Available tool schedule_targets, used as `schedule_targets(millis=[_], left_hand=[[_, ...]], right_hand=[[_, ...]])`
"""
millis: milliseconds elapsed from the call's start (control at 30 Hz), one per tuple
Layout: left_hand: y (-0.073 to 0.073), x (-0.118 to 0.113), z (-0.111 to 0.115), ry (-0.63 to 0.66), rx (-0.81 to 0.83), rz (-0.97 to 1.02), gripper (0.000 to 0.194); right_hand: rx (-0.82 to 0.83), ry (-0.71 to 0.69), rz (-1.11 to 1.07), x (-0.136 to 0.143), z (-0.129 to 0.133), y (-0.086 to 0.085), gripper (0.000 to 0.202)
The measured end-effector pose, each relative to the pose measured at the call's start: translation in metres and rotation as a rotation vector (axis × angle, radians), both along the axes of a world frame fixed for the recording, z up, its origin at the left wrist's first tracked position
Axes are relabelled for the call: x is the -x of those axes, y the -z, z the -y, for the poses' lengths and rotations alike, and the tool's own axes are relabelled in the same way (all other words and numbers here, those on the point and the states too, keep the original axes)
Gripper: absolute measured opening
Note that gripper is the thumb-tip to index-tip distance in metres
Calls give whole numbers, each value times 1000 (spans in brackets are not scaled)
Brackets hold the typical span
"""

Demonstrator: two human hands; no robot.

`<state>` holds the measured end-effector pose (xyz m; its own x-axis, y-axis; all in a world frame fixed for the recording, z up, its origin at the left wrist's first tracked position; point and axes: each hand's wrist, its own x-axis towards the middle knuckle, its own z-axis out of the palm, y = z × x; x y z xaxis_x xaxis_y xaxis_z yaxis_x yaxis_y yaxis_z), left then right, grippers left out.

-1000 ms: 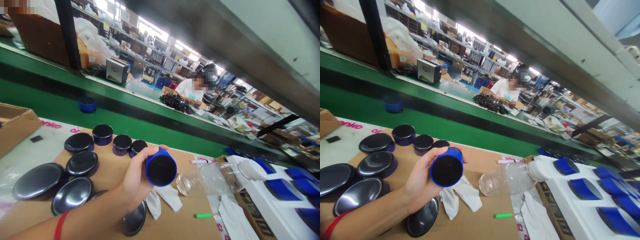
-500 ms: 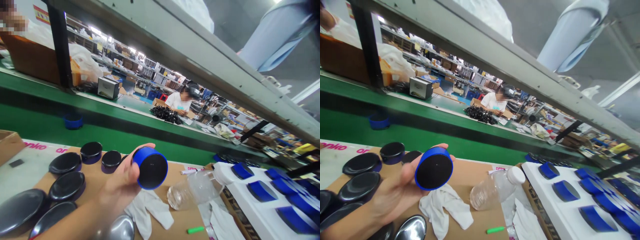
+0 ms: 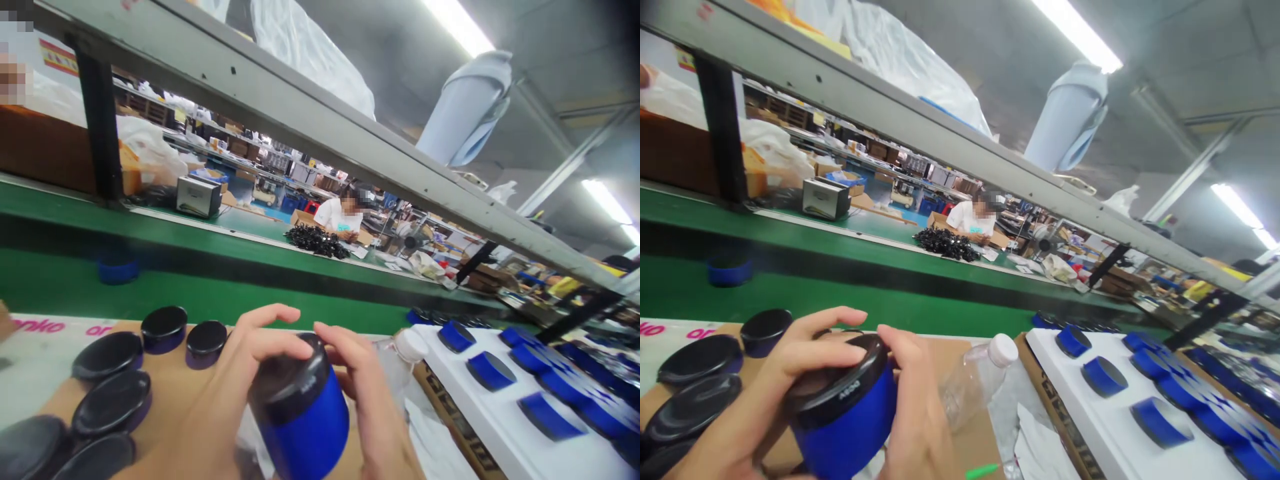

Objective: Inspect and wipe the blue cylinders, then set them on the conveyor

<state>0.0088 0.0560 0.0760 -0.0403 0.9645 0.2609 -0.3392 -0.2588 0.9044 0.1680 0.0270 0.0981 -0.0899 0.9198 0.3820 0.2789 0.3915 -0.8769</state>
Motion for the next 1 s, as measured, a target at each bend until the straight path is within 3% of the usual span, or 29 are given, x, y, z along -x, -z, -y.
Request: schedule_targets(millis=[100, 167, 300, 400, 533, 667, 733, 867, 933, 1000], left_hand=[[-3, 2, -2, -96, 42, -92, 16], [-3, 4, -1, -175, -57, -128, 27], [3, 6, -5, -321, -331, -246, 34], [7, 9, -13, -341, -444, -369, 33], [10, 10, -17, -380, -464, -480, 43], [11, 8, -13, -405, -405, -482, 42], [11, 8, -12, -405, -397, -463, 40], [7, 18, -20, -375, -314, -623, 45], [2, 26, -35, -312, -200, -829, 56], [-1, 33, -60, -243, -61, -1012, 62]], right_hand=[[33, -95, -127, 13, -10, 5, 60], [122, -204, -278, 16, -19, 11, 70], [335, -375, -515, 19, -37, 19, 70], [490, -430, -663, 22, -43, 22, 74], [532, -377, -751, 26, -48, 26, 68], [689, -537, -711, 30, -59, 35, 74], [687, -542, -656, 29, -66, 42, 82], [491, -126, -421, 16, -70, 44, 74], [359, -14, -104, 7, -67, 34, 61], [241, -55, 470, 4, -63, 24, 52]])
